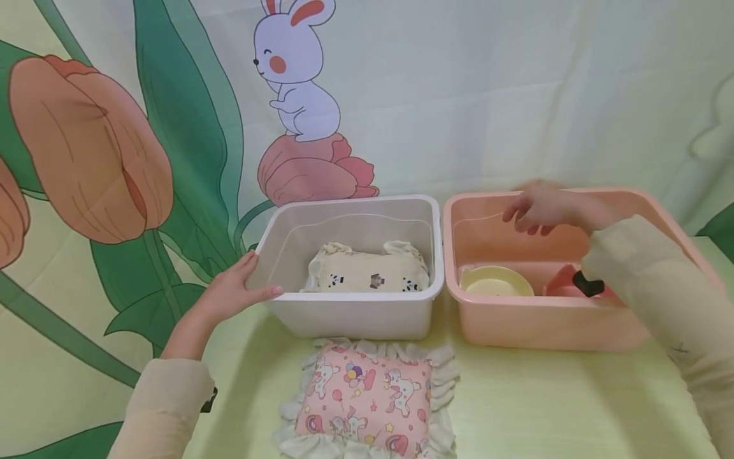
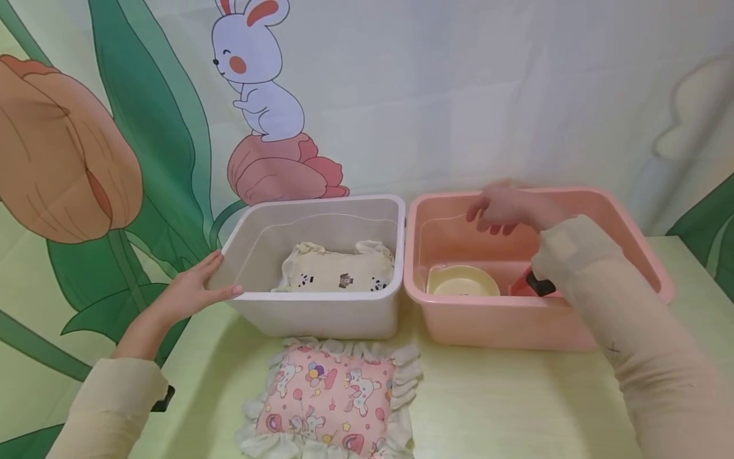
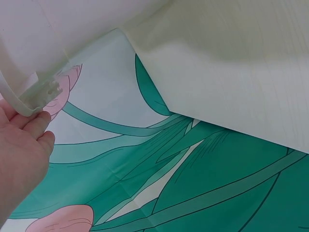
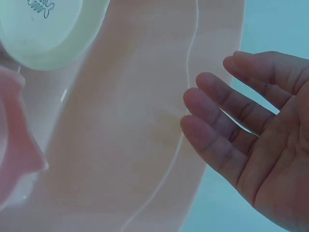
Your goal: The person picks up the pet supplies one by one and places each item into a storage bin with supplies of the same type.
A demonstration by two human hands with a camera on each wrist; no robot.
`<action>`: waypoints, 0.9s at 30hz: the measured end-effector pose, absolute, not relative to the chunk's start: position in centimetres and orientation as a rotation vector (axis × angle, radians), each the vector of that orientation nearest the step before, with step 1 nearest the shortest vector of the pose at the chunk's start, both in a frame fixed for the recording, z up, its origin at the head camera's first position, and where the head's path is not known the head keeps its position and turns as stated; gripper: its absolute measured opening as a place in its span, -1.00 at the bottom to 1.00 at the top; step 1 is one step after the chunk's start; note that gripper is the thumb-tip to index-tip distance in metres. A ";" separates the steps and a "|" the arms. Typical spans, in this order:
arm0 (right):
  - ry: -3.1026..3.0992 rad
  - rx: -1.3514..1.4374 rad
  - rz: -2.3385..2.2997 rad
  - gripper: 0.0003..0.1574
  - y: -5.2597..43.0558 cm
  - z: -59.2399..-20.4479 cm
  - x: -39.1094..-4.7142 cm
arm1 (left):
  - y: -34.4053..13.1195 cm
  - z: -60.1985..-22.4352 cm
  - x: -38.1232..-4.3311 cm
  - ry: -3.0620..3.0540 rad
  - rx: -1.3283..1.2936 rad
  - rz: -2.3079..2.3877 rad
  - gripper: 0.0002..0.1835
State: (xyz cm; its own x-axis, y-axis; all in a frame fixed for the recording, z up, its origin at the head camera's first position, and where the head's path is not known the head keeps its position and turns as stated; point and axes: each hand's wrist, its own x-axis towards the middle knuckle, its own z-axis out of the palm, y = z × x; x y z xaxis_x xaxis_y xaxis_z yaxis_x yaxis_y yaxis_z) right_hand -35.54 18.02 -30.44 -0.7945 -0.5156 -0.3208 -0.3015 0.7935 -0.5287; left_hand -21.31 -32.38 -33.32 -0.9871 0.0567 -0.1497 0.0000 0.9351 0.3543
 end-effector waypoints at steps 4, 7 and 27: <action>2.539 -0.630 -0.604 -0.56 18.0 -30.0 -35.0 | -32.4 -33.5 -21.4 2.935 0.036 0.542 0.06; 2.569 -0.660 -0.592 -0.59 17.9 -29.6 -34.8 | -32.3 -33.5 -21.4 2.933 0.033 0.544 0.06; 2.553 -0.722 -0.558 -0.58 17.7 -28.3 -31.4 | -32.5 -33.6 -21.5 2.930 0.040 0.546 0.06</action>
State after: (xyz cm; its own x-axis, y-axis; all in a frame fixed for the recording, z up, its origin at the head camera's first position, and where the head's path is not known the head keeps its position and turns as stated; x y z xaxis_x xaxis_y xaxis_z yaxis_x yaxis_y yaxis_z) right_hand -31.44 17.75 -28.29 -0.7734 -0.5644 -0.2886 -0.3926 0.7839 -0.4811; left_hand -21.48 -32.49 -33.57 -0.9868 0.0555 -0.1523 -0.0031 0.9330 0.3600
